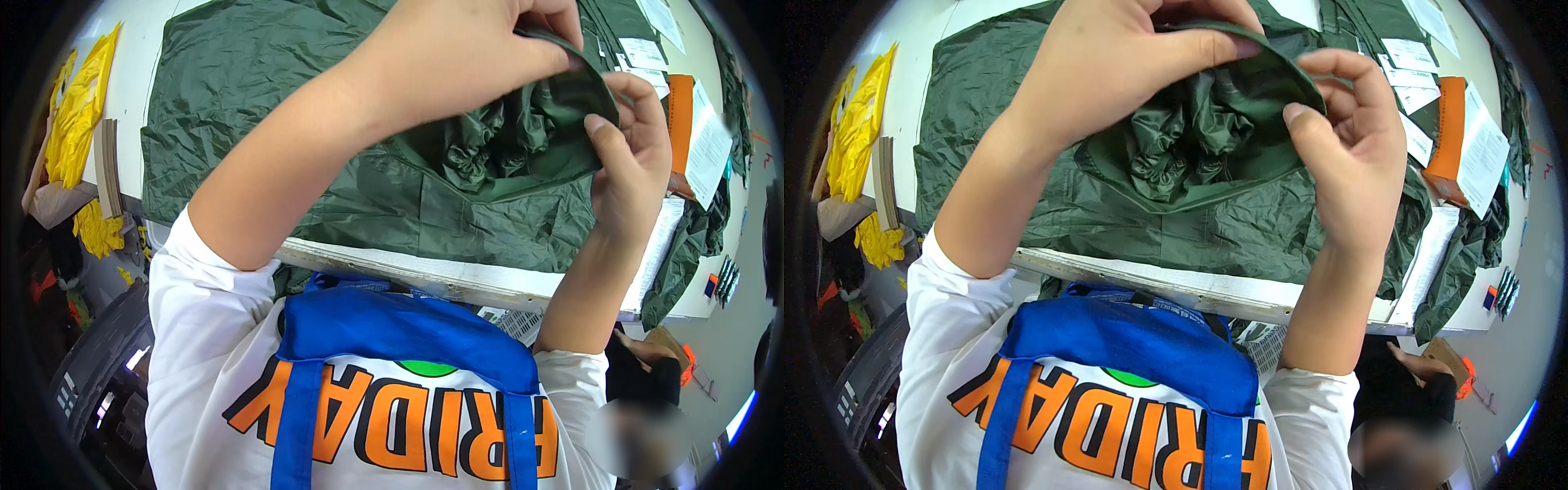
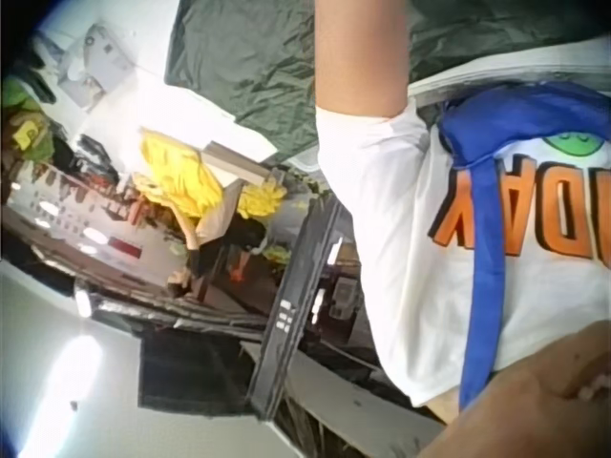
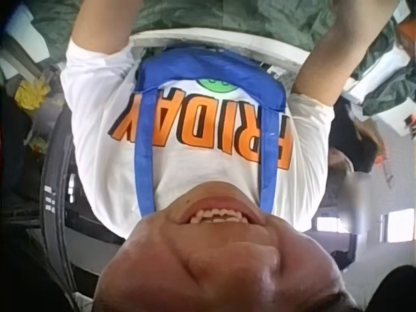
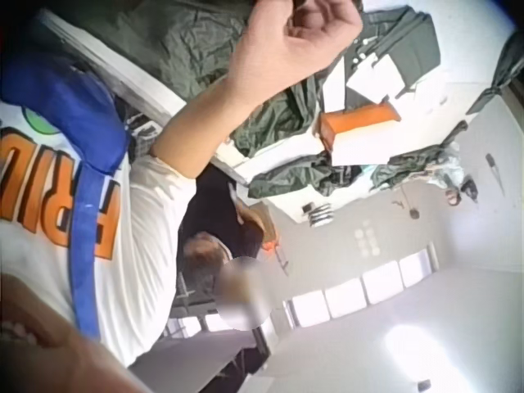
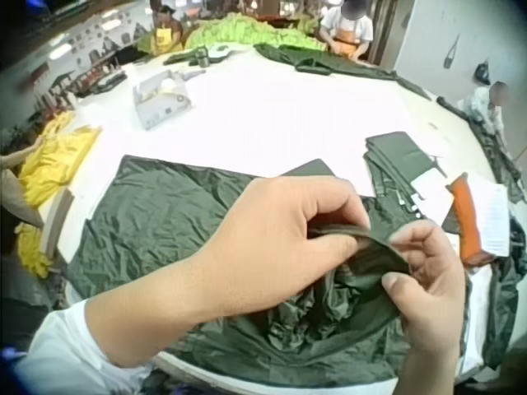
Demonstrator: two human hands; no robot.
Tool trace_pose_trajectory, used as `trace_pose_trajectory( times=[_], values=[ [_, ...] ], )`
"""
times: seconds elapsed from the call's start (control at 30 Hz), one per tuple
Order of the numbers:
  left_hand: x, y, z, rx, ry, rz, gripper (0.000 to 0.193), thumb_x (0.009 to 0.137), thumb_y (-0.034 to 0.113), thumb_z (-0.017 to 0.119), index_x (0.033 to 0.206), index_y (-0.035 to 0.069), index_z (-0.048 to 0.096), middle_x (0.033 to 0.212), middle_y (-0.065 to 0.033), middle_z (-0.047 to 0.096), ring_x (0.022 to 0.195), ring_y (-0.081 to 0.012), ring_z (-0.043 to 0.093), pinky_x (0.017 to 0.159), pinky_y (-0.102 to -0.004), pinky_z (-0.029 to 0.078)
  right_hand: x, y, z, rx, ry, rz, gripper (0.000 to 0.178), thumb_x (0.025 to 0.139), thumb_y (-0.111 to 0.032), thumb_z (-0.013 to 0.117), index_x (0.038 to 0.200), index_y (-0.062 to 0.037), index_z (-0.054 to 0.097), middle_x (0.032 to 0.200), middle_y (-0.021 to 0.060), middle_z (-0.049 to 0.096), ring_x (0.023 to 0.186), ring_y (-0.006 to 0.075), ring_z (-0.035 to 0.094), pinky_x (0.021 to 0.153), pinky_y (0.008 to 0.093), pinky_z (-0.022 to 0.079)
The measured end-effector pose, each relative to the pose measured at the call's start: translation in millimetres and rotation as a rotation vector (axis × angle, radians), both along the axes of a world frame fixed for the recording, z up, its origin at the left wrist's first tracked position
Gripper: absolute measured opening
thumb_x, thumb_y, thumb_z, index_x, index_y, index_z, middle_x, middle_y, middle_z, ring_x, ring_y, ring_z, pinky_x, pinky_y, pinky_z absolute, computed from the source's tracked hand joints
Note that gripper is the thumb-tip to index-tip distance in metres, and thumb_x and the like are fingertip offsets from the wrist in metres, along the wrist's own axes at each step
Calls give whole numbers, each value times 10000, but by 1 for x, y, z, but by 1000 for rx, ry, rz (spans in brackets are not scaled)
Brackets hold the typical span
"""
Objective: The person folds a large green fabric item on a white table, aligning edges and smoothing the surface. They then fold it into a compact bundle and place it into a white basket. The person repeats the process with a second green fabric item.
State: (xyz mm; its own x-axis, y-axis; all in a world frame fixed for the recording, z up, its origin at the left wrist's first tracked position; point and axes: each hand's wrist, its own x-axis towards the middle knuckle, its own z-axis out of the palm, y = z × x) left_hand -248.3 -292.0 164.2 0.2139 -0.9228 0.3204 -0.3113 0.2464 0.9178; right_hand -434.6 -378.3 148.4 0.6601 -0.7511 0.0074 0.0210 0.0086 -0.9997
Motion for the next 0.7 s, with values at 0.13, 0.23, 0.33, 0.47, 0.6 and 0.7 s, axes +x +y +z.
trace_pose_trajectory(
  times=[0.13, 0.23, 0.33, 0.47, 0.6, 0.7],
  values=[
    [-10, 0, -10, -120, -189, -5, 127, 763, 3, 661, 890, 4, 661, 774, -19, 651, 701, -68, 585, 630, -209, 459, -11, 16, -2, -166, 14, -122, 297, 777, 106, 526, 1052, 11, 469, 972, 87, 588, 890, 98, 573, 799, 196, 453],
    [-13, 3, -12, -178, -235, 37, 134, 701, 107, 636, 823, 56, 658, 747, -99, 657, 683, -267, 637, 606, -337, 498, -15, 26, -2, -144, -10, -132, 294, 772, 122, 493, 1041, 8, 455, 983, 102, 589, 921, 115, 576, 852, 228, 448],
    [-14, 5, -14, -160, -235, 40, 140, 701, 101, 640, 834, 61, 659, 746, -97, 654, 690, -260, 637, 614, -330, 502, -16, 31, -1, -111, -29, -131, 290, 782, 119, 508, 1044, 4, 457, 981, 97, 592, 898, 102, 567, 827, 218, 441],
    [-16, 9, -11, -12, -164, 26, 205, 684, 64, 655, 884, 108, 660, 961, -85, 652, 872, -274, 628, 725, -364, 499, -17, 32, -5, -3, -10, -183, 267, 826, 86, 519, 1069, -13, 470, 947, 60, 593, 825, 56, 527, 727, 179, 403],
    [-21, 26, -15, -291, -367, -205, 316, 633, -47, 609, 893, 126, 661, 1258, -86, 555, 1227, -328, 453, 968, -473, 374, -18, 23, -14, 92, -62, -178, 243, 862, 63, 506, 1085, -30, 475, 869, 7, 579, 728, 15, 452, 631, 162, 336],
    [-22, 29, -29, -50, -541, -239, 321, 629, -47, 627, 916, 92, 662, 1370, -120, 458, 1189, -323, 481, 974, -432, 409, -13, 23, -14, 56, -62, -136, 264, 860, 74, 498, 1093, -45, 464, 889, 8, 557, 740, 24, 461, 651, 165, 346]
  ],
)
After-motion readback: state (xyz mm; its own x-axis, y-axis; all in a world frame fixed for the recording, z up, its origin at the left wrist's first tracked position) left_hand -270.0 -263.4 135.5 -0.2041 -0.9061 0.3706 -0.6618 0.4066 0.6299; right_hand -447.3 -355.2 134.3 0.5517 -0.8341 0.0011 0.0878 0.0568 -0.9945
